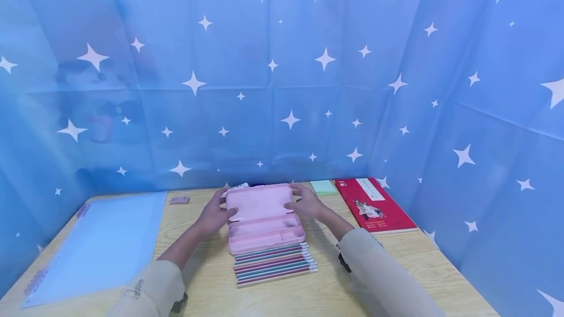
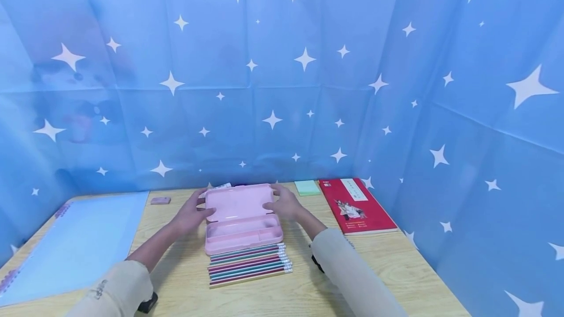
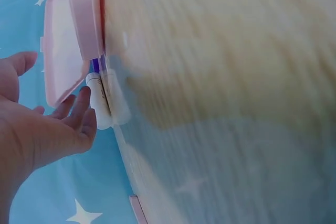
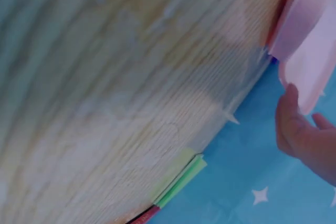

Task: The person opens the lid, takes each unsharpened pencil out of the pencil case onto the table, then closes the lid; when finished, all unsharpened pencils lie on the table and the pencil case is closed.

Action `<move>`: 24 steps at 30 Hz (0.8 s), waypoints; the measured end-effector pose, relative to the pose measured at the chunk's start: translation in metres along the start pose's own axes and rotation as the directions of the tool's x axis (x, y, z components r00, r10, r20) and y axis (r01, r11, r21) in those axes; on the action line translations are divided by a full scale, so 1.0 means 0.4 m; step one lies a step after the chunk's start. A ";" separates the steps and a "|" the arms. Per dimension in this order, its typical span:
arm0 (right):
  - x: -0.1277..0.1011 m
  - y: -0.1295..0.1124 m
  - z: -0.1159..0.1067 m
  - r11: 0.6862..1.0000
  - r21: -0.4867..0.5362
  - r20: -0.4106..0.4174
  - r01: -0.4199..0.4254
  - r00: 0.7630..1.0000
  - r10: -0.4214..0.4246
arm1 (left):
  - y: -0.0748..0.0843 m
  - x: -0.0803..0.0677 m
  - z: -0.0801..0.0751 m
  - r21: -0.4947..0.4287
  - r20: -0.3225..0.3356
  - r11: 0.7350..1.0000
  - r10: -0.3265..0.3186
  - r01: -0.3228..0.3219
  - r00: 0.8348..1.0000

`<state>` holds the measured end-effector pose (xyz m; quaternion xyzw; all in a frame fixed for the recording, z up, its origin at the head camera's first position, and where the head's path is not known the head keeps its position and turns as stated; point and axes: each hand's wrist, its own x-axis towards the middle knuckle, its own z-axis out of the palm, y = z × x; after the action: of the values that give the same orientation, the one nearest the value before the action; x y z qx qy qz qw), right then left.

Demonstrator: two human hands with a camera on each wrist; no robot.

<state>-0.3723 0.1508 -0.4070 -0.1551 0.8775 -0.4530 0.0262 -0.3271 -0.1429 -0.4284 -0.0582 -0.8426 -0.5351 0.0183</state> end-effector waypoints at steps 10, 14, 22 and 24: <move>-0.009 -0.005 0.002 0.994 0.105 -0.030 0.000 1.000 0.003 | -0.021 0.005 -0.023 0.045 -0.124 0.994 0.107 -0.102 0.986; -0.014 -0.001 -0.002 0.986 0.165 -0.023 0.021 1.000 -0.018 | -0.017 -0.005 -0.026 0.054 -0.148 0.993 0.108 -0.101 0.983; -0.055 0.021 -0.039 0.958 0.279 -0.033 0.061 0.998 -0.054 | -0.005 -0.039 -0.038 0.125 -0.147 0.984 0.143 -0.125 0.979; -0.069 0.030 -0.052 0.956 0.283 -0.013 0.078 0.997 -0.077 | -0.003 -0.051 -0.042 0.133 -0.119 0.980 0.161 -0.145 0.980</move>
<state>-0.3530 0.1818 -0.4071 -0.1837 0.7970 -0.5746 0.0296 -0.3074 -0.1603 -0.4242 -0.0867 -0.8642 -0.4815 0.1177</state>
